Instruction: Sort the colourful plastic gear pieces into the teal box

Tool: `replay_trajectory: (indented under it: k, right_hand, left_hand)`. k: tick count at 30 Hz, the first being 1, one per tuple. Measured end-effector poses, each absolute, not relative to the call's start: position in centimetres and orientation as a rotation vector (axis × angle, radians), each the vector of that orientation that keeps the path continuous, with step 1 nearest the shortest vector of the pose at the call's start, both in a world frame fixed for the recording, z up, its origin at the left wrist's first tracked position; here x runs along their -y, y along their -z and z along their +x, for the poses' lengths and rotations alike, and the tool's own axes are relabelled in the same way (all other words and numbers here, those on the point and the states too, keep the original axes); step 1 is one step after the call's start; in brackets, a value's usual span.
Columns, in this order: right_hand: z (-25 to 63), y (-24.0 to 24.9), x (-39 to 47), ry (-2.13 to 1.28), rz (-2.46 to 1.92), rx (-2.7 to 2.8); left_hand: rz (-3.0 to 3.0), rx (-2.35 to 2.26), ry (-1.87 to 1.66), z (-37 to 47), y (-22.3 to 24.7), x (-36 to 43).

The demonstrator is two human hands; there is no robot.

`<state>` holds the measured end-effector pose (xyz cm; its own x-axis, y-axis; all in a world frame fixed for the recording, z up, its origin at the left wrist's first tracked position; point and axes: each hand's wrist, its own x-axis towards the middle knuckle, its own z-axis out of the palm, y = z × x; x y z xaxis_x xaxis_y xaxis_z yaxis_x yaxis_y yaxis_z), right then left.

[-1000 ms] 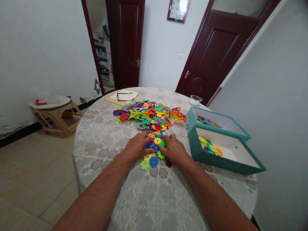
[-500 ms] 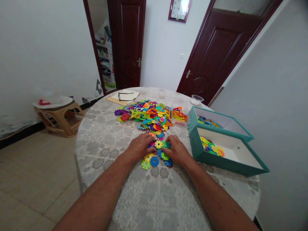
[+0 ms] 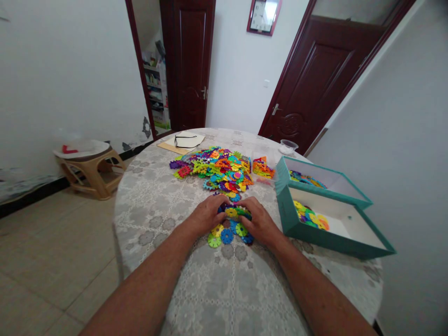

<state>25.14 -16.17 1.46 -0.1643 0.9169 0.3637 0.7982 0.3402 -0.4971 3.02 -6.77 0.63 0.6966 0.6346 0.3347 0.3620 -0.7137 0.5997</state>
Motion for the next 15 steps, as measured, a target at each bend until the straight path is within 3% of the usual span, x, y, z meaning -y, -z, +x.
replay_trajectory:
  k: [15]
  right_hand:
    - [25.7, -2.4, 16.1, -0.188, -1.451, 1.878]
  left_hand:
    - [2.131, -0.806, -0.968, 3.1, -1.7, 6.8]
